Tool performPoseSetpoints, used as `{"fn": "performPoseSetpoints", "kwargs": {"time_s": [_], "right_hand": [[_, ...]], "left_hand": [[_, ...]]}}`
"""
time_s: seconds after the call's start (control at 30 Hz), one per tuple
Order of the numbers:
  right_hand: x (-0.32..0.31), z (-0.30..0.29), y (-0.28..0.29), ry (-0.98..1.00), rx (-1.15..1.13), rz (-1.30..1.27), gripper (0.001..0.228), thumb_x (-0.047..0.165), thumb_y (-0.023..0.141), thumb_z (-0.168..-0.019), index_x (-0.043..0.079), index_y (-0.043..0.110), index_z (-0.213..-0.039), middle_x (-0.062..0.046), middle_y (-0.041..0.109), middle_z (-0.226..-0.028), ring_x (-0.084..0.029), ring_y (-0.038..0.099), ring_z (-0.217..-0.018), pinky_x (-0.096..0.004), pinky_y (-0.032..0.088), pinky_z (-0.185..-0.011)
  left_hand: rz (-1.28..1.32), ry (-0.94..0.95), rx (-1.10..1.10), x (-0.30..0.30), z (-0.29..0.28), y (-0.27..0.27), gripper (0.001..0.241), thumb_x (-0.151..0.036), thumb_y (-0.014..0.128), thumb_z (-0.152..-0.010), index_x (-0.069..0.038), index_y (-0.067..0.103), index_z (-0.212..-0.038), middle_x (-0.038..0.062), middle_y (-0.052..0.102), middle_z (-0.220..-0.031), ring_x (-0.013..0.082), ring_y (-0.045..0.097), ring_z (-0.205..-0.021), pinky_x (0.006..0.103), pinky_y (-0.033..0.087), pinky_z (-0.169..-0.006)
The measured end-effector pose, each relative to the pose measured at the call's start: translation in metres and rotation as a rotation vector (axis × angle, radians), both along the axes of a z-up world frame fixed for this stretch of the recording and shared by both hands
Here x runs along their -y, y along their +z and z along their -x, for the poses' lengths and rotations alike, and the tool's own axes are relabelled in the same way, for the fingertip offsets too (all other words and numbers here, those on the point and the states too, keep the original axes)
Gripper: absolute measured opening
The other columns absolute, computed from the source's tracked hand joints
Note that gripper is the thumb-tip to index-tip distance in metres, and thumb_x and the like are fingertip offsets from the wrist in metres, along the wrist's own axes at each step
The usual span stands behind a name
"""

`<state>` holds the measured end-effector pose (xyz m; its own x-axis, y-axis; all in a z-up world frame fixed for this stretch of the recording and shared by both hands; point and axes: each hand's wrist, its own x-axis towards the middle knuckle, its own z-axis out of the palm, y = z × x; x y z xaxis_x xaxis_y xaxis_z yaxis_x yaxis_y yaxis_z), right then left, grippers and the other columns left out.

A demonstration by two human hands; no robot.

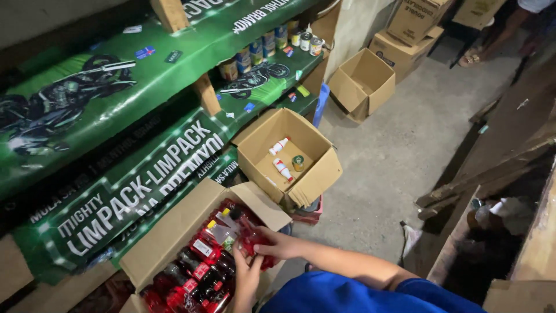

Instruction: Packing and organizing bottled and canned goods into cardboard boxes on the floor of a storage room.

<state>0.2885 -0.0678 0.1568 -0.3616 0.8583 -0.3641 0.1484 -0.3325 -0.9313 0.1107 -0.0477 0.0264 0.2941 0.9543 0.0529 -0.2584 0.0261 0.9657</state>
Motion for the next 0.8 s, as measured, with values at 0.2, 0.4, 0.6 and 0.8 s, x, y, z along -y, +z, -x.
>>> {"fn": "performPoseSetpoints", "kwargs": {"time_s": [0.2, 0.4, 0.6, 0.8], "right_hand": [[-0.012, 0.020, -0.018, -0.003, -0.113, 0.040, 0.072, 0.043, 0.058, -0.106, 0.013, 0.027, -0.164, -0.010, 0.061, -0.142, -0.017, 0.064, -0.118, -0.029, 0.063, -0.079], [-0.029, 0.056, -0.029, 0.068, -0.173, 0.161, 0.066, 0.040, 0.052, -0.102, 0.019, 0.028, -0.160, 0.001, 0.054, -0.145, -0.012, 0.065, -0.119, -0.035, 0.067, -0.072], [-0.047, 0.106, -0.042, 0.100, -0.150, -0.072, 0.053, 0.036, 0.055, -0.109, 0.009, 0.048, -0.154, -0.009, 0.064, -0.113, -0.011, 0.062, -0.086, -0.028, 0.055, -0.062], [-0.052, 0.140, -0.032, 0.001, -0.304, 0.117, 0.053, 0.040, 0.055, -0.102, 0.012, 0.052, -0.147, -0.005, 0.068, -0.126, -0.011, 0.069, -0.104, -0.028, 0.062, -0.073]], "left_hand": [[0.483, -0.034, 0.087, 0.005, 0.038, 0.035, 0.077, -0.019, 0.061, -0.093, -0.021, 0.024, -0.161, 0.002, 0.054, -0.147, 0.0236, 0.059, -0.127, 0.0417, 0.056, -0.094], [0.506, -0.059, 0.079, 0.008, 0.089, 0.079, 0.076, -0.032, 0.058, -0.093, -0.029, 0.022, -0.159, 0.000, 0.040, -0.158, 0.0246, 0.048, -0.138, 0.0590, 0.062, -0.081], [0.322, 0.032, 0.099, 0.011, 0.134, 0.082, 0.083, -0.024, 0.063, -0.093, -0.029, 0.012, -0.158, 0.003, 0.035, -0.159, 0.0293, 0.045, -0.140, 0.0582, 0.062, -0.088], [0.206, 0.143, 0.145, 0.016, 0.157, 0.106, 0.067, -0.022, 0.062, -0.096, -0.018, 0.030, -0.154, 0.013, 0.051, -0.151, 0.0295, 0.060, -0.127, 0.0513, 0.063, -0.072]]}}
